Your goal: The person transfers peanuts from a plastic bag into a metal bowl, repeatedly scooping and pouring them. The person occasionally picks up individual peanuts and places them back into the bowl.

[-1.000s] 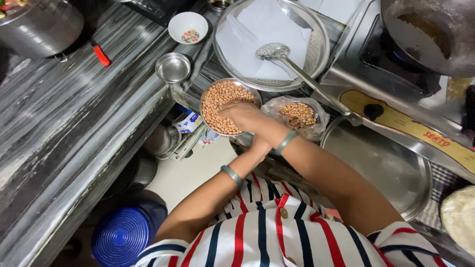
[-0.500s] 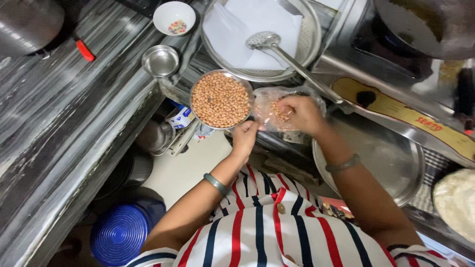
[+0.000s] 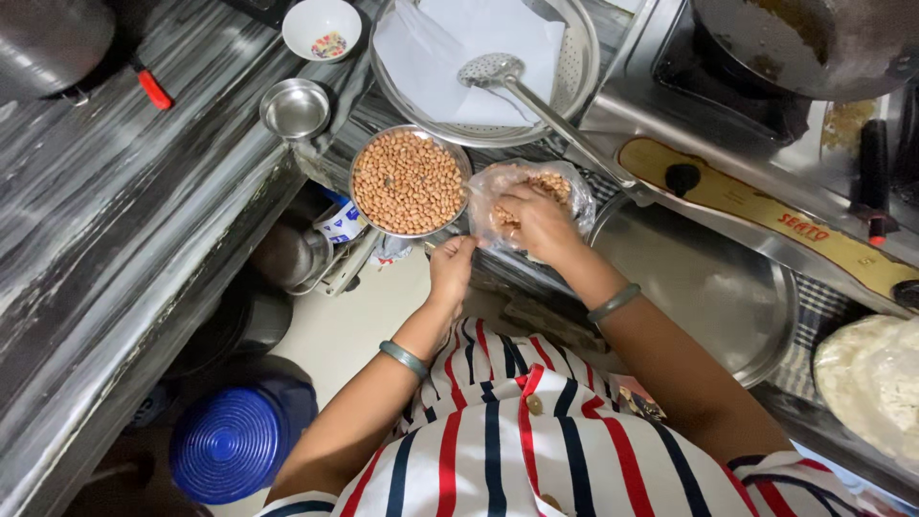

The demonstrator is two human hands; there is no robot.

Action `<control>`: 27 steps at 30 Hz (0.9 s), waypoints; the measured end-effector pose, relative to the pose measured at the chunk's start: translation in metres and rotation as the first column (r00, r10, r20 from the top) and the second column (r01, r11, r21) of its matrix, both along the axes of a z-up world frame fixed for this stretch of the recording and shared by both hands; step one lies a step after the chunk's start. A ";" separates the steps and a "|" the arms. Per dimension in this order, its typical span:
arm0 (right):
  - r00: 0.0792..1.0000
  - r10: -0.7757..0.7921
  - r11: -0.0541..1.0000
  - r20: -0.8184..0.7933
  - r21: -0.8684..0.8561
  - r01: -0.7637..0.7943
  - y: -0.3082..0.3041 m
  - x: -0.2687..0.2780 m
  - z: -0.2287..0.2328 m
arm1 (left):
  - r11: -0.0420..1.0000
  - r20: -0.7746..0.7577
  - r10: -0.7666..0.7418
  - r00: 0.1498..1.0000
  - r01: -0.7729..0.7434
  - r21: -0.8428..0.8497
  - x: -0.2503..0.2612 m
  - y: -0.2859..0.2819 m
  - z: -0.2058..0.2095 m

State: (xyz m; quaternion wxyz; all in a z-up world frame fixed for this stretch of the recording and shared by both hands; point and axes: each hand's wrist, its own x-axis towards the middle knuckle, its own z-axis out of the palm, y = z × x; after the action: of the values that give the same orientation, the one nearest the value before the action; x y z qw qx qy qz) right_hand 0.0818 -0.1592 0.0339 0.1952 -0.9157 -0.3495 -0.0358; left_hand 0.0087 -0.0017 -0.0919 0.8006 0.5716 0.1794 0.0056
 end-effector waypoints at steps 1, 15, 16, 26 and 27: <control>1.000 -0.002 0.998 -0.009 -0.068 0.002 0.003 -0.004 0.004 | 1.000 -0.003 0.009 1.000 -0.009 -0.008 0.000 -0.001 0.000; 0.997 0.036 0.995 -0.073 0.096 -0.029 -0.007 0.023 -0.021 | 0.998 -0.065 0.056 0.996 -0.054 0.025 -0.001 -0.004 0.025; 0.990 -0.034 0.988 -0.139 0.147 0.055 -0.009 0.027 -0.024 | 0.998 -0.057 0.057 0.997 -0.055 0.029 -0.001 -0.004 0.025; 0.288 0.486 0.120 -0.825 0.390 0.913 -0.036 0.065 -0.072 | 0.999 -0.041 0.046 0.998 -0.045 0.025 -0.008 -0.007 0.032; 0.263 0.555 0.086 -0.789 0.369 0.925 -0.038 0.063 -0.072 | 0.999 -0.021 0.049 0.999 -0.049 0.019 -0.010 -0.008 0.031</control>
State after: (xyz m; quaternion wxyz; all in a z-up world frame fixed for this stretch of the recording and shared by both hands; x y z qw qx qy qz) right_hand 0.1446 -0.1969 -0.0379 0.8747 -0.3887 0.1562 0.2436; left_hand -0.0010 -0.0098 -0.0611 0.7928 0.5746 0.2021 0.0207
